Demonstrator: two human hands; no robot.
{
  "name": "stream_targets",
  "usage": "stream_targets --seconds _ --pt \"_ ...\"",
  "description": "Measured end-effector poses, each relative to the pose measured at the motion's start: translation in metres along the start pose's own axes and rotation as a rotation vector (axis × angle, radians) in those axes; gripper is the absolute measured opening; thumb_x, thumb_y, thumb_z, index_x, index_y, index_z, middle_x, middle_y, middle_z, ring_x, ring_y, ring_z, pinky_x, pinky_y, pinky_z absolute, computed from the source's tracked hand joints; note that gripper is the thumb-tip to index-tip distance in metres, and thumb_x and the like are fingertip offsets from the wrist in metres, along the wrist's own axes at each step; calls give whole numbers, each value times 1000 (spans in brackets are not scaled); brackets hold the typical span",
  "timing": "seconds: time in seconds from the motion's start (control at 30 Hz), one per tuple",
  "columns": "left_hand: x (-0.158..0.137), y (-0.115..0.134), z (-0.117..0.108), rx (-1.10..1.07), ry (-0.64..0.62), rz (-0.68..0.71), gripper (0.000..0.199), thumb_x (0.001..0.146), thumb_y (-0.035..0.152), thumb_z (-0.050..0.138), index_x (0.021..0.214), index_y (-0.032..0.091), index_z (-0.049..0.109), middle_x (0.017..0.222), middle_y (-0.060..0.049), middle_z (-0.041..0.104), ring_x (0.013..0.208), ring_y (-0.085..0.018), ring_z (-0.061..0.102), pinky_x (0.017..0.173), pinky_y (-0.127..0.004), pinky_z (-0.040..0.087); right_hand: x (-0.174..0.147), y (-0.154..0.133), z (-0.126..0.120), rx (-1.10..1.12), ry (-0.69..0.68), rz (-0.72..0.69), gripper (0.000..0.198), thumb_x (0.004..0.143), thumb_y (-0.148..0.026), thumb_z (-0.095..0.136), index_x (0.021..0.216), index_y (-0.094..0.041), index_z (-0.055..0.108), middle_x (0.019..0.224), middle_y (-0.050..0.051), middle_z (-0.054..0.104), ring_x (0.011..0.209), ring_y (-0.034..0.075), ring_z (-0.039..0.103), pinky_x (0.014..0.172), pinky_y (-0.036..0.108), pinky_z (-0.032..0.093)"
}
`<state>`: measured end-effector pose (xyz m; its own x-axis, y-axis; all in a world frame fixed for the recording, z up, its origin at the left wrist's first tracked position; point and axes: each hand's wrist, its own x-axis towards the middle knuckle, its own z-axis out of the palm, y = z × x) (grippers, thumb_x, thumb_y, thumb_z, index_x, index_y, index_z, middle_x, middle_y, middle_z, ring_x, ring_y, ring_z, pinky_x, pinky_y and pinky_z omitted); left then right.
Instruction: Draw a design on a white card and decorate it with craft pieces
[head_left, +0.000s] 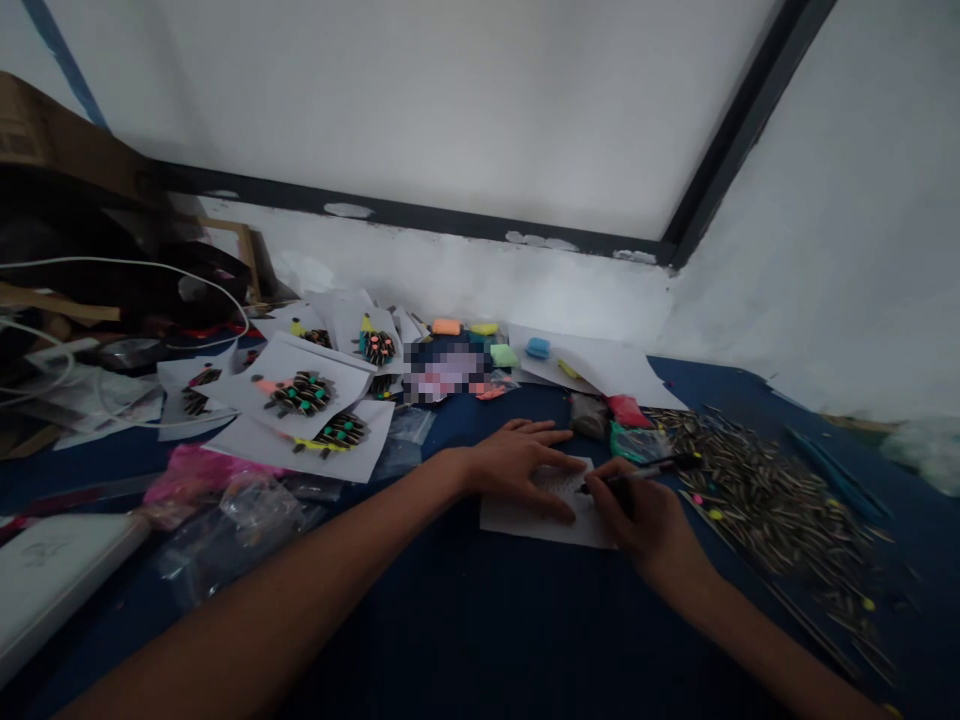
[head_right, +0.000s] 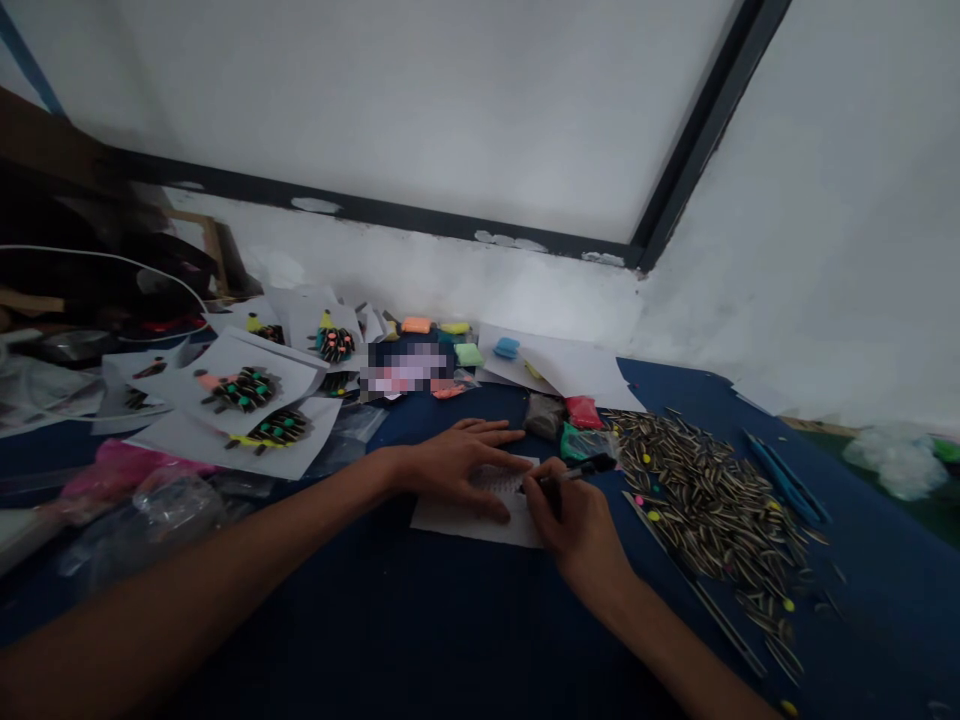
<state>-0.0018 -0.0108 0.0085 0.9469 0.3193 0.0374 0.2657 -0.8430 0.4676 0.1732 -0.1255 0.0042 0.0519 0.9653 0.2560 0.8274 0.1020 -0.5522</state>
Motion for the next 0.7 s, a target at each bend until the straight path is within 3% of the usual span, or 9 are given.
stream_targets --seconds 0.7 --pt "0 0 0 8 1 -1 70 77 69 52 138 35 41 154 -2 20 143 -28 11 113 -50 8 1 -2 0 -22 16 5 29 86 -43 42 71 -21 53 52 0 57 38 14 50 36 24 28"
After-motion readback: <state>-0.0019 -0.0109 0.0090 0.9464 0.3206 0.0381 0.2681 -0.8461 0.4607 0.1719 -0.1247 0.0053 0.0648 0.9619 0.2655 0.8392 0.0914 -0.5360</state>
